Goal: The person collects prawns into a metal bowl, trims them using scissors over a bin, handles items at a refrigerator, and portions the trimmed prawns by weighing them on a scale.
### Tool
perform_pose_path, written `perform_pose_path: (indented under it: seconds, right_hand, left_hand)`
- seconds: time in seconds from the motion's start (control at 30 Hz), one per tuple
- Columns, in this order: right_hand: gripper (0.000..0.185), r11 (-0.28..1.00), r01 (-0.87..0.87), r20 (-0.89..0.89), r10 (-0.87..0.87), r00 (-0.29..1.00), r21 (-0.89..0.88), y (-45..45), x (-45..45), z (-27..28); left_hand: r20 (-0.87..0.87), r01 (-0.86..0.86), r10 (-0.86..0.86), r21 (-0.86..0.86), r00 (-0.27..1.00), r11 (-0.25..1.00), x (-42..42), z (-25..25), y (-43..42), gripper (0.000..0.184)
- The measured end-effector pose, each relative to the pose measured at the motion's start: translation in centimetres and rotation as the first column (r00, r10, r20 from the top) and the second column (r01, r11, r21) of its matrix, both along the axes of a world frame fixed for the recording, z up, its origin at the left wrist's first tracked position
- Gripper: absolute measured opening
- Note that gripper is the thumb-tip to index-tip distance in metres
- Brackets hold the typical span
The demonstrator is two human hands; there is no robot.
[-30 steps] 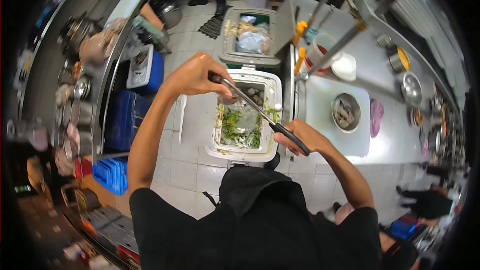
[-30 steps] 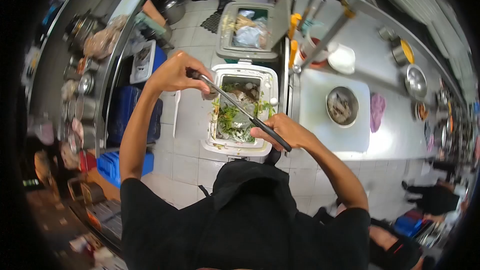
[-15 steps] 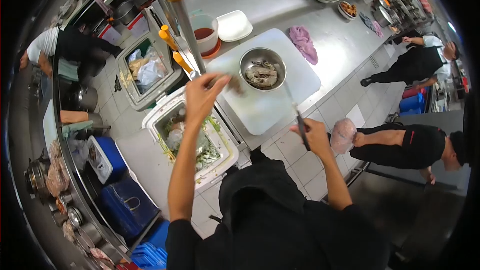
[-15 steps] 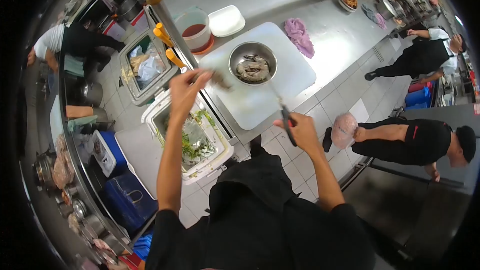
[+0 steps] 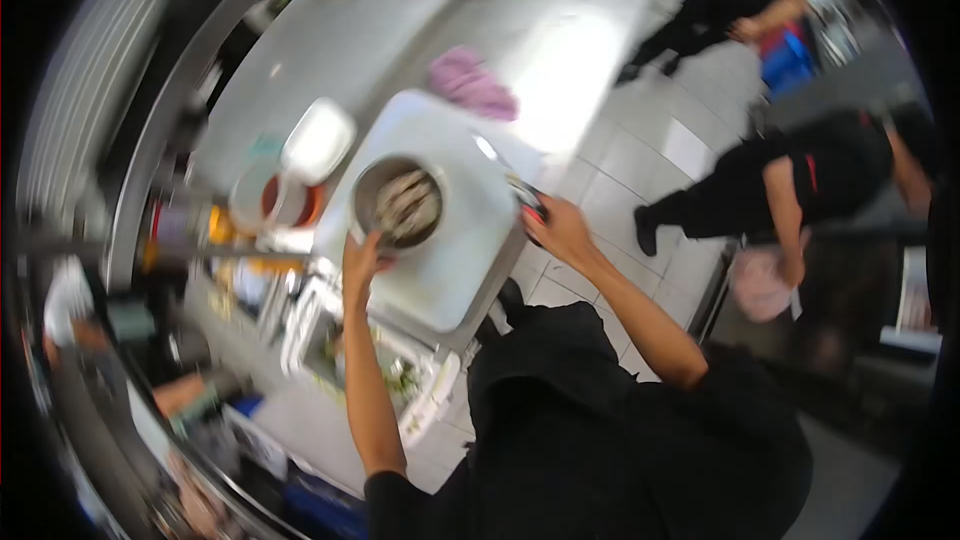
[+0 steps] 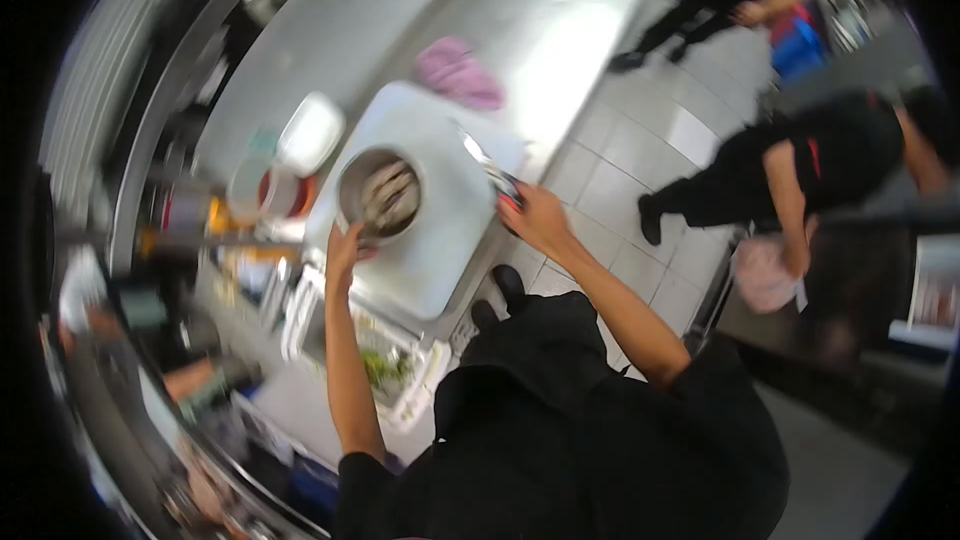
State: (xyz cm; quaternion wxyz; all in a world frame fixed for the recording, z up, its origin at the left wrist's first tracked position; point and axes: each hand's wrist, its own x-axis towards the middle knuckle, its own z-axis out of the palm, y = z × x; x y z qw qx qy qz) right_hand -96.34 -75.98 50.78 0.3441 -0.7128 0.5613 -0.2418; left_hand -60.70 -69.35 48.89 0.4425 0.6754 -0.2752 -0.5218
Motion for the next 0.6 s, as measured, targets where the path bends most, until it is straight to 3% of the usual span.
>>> perform_pose_path:
  seconds: [0.03, 0.07, 0.1, 0.13, 0.2, 0.23, 0.27, 0.3, 0.37, 0.4, 0.47, 0.5, 0.53, 0.6]
  right_hand:
    - [0.031, 0.997, 0.074, 0.089, -0.076, 0.993, 0.029, -3.1, 1.1, -2.1]
    - [0.037, 0.993, 0.103, 0.058, -0.107, 0.993, 0.055, -5.7, 2.2, -2.8]
    - [0.038, 0.994, 0.056, -0.053, -0.061, 0.997, -0.095, -8.3, 3.4, -2.4]
    - [0.035, 0.997, 0.018, -0.091, -0.025, 0.995, -0.081, -11.2, 4.2, -2.7]
    - [0.024, 0.878, -0.342, -0.499, 0.143, 0.855, -0.335, -16.6, 5.8, -4.8]
    - [0.017, 0.89, -0.421, -0.494, 0.291, 0.819, -0.174, -17.7, 6.3, -2.7]
    - [0.017, 0.885, -0.411, -0.365, 0.317, 0.875, -0.219, -19.2, 6.8, -3.5]
    - [0.014, 0.852, -0.499, -0.337, 0.428, 0.838, -0.159, -20.8, 7.0, -3.7]
    - [0.015, 0.836, -0.495, -0.209, 0.453, 0.866, -0.236, -22.1, 4.4, 1.3]
    - [0.015, 0.835, -0.498, -0.2, 0.46, 0.865, -0.234, -23.6, 2.1, 2.8]
    - [0.021, 0.903, -0.325, -0.024, 0.332, 0.943, -0.282, -28.2, -3.1, 5.3]
    - [0.027, 0.935, -0.329, -0.19, 0.302, 0.934, -0.132, -31.3, -5.6, 7.0]
    - [0.028, 0.924, -0.302, -0.131, 0.278, 0.952, -0.236, -35.2, -8.1, 6.1]
    - [0.032, 0.966, -0.206, -0.052, 0.2, 0.978, -0.157, -41.9, -12.6, 7.4]
  left_hand:
    - [-0.032, 0.037, -0.035, 0.06, 0.999, 0.998, 2.2, -5.3, -0.4, 0.058]
    - [-0.073, 0.004, -0.01, -0.078, 0.997, 0.997, 1.6, -5.4, -0.4, 0.05]
    - [-0.052, 0.011, -0.013, -0.034, 0.999, 0.999, 1.4, -4.2, -0.7, 0.031]
    - [0.006, -0.019, 0.019, -0.027, 1.0, 0.999, 1.4, -3.4, -0.4, 0.026]
    - [0.185, -0.149, 0.148, -0.012, 0.971, 0.989, 1.6, -2.6, 0.3, 0.029]
    - [0.217, -0.132, 0.122, 0.033, 0.969, 0.991, 2.9, -3.0, 0.5, 0.03]
    - [0.327, -0.187, 0.156, 0.066, 0.932, 0.98, 2.3, -1.8, 0.5, 0.029]
    - [0.431, -0.25, 0.188, 0.09, 0.882, 0.964, 0.5, 0.5, 0.0, 0.029]
    - [0.169, -0.31, 0.295, 0.073, 0.941, 0.948, -3.6, 4.5, -1.4, 0.028]
    - [0.177, -0.316, 0.299, 0.077, 0.938, 0.946, -5.0, 4.4, -2.3, 0.028]
    - [-0.024, -0.332, 0.337, 0.117, 0.941, 0.936, -7.3, 4.4, -4.2, 0.031]
    - [-0.052, -0.345, 0.352, 0.109, 0.935, 0.932, -9.6, 4.5, -6.1, 0.033]
    - [-0.055, -0.358, 0.365, 0.104, 0.929, 0.928, -12.3, 4.6, -8.6, 0.033]
    - [-0.101, -0.347, 0.356, 0.097, 0.929, 0.933, -16.9, 4.4, -13.9, 0.032]
